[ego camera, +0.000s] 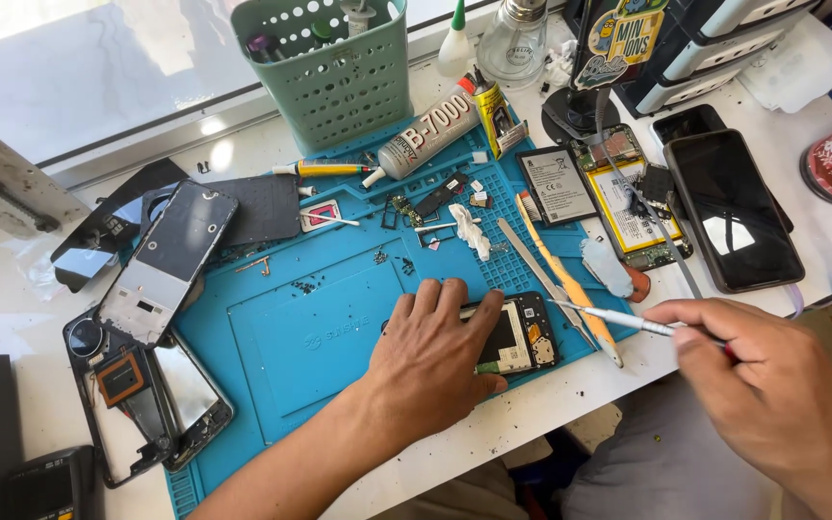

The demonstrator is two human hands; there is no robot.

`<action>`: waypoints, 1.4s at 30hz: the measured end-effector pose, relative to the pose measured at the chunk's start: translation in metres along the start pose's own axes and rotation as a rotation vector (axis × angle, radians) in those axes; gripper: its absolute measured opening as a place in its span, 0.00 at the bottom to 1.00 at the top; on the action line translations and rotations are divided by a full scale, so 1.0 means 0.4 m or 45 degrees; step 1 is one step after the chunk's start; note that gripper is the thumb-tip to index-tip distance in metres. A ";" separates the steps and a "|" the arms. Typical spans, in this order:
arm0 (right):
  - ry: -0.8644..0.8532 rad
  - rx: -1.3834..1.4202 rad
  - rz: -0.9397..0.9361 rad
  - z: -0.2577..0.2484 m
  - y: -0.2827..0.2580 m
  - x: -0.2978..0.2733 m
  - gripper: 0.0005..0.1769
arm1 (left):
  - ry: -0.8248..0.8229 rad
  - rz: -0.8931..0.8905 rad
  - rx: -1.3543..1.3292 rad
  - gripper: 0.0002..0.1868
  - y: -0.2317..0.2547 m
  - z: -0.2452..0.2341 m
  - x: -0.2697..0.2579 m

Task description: Disassembling and reassembling a mobile phone on a repair bench

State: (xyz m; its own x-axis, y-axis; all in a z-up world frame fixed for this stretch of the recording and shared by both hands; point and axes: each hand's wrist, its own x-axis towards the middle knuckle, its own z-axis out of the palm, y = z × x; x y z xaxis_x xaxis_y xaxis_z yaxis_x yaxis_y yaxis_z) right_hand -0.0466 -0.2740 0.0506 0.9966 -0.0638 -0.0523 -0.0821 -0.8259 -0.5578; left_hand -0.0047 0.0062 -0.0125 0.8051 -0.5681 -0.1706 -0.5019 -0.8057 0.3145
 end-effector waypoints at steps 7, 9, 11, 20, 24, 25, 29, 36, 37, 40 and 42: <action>0.074 -0.249 -0.271 0.034 -0.045 0.046 0.09 | 0.002 0.025 0.009 0.50 -0.006 0.004 0.003; 0.046 -0.358 -0.194 0.039 -0.058 0.057 0.07 | 0.003 0.034 0.007 0.50 -0.007 0.005 0.003; 0.047 -0.360 -0.162 0.043 -0.068 0.064 0.07 | -0.006 0.024 0.003 0.50 -0.007 0.004 0.005; -0.080 -0.549 -0.011 0.042 -0.119 0.096 0.11 | -0.008 0.029 -0.013 0.51 -0.011 0.009 0.005; -0.311 -0.982 0.023 0.028 -0.207 0.150 0.17 | 0.073 0.079 0.082 0.54 -0.013 0.023 0.005; -0.312 -0.979 0.032 0.032 -0.218 0.162 0.17 | 0.068 0.086 0.082 0.54 -0.006 0.020 0.005; -0.466 -1.099 -0.163 0.048 -0.264 0.199 0.25 | 0.228 0.181 0.214 0.48 0.006 0.005 0.001; -0.578 -1.046 -0.516 0.064 -0.217 0.217 0.21 | 0.380 0.270 0.106 0.34 0.002 0.034 0.019; -0.575 -1.046 -0.509 0.063 -0.205 0.215 0.21 | 0.379 0.277 0.107 0.34 0.004 0.035 0.020; -0.588 -0.881 -0.596 0.058 -0.191 0.218 0.12 | 0.361 0.265 0.100 0.35 0.007 0.039 0.020; -0.590 -0.802 -0.432 0.049 -0.204 0.220 0.24 | 0.364 0.288 0.093 0.34 0.008 0.039 0.022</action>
State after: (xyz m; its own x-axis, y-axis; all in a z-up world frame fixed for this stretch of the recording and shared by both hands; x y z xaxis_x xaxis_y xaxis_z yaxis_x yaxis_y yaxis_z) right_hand 0.0478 -0.2012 0.0752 0.8513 0.3660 -0.3760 0.3770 -0.9250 -0.0468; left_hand -0.0042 -0.0039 -0.0277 0.7218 -0.6718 0.1665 -0.6902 -0.6808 0.2452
